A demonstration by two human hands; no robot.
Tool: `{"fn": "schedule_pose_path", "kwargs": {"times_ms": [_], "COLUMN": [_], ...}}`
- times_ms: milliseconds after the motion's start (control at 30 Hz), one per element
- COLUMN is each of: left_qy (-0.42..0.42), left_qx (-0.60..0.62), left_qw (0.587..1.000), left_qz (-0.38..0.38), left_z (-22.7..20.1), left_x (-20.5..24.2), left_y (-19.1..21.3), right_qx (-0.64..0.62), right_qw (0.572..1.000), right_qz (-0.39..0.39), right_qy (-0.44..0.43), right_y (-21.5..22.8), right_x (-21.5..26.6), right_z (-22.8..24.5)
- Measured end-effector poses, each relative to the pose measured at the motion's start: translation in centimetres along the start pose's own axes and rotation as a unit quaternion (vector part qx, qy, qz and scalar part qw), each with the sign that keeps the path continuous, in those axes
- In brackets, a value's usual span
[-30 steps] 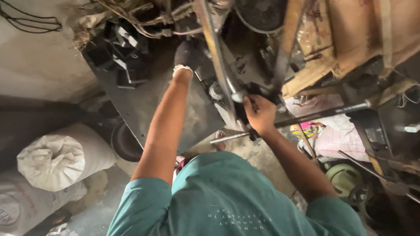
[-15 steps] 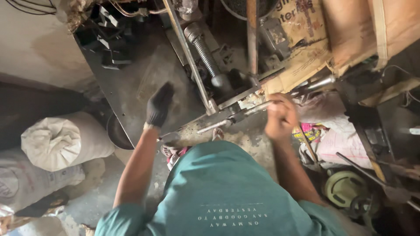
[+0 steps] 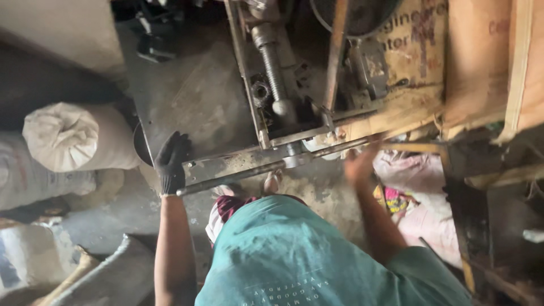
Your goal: The person operates a manual machine by turning a crank and handling small metal pieces. They repeatedly pick up metal pieces, place them into the machine, and turn the crank to process them.
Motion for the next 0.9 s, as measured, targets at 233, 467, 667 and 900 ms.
{"fn": "schedule_pose_path", "kwargs": {"times_ms": [233,467,667,900], "left_qy": [0.009,-0.004,-0.030,-0.092], "left_qx": [-0.022,0.027,-0.227,-0.432], "left_qw": [0.999,0.999,0.937,0.779], "left_qz": [0.021,0.044,0.263,0.446], "left_z": [0.3,-0.1,2.8,12.7], "left_x": [-1.2,-1.0,2.3,2.8], "left_y": [0.5,0.0,-4.8,-11.6], "right_qx": [-0.507,-0.473,-0.285,-0.584], "right_qw": [0.607,0.667,0.948,0.758], "right_qz": [0.583,0.568,0.050,-0.063], "right_qy": [-0.187,-0.090,-0.133,-0.283], "right_y": [-15.0,-1.6,13.5,16.0], "right_x": [12.4,5.4,-6.4,-14.3], "right_z": [12.9,14.2,4.9,1.3]}}
Point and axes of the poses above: each hand's wrist, its own x-axis away from the middle knuckle, its own y-axis out of the back of the hand, z = x × y, the point moved 4 cm from there along -x, towards the middle knuckle, and after that the axes turned 1 degree about z, right-handed, at the moved point
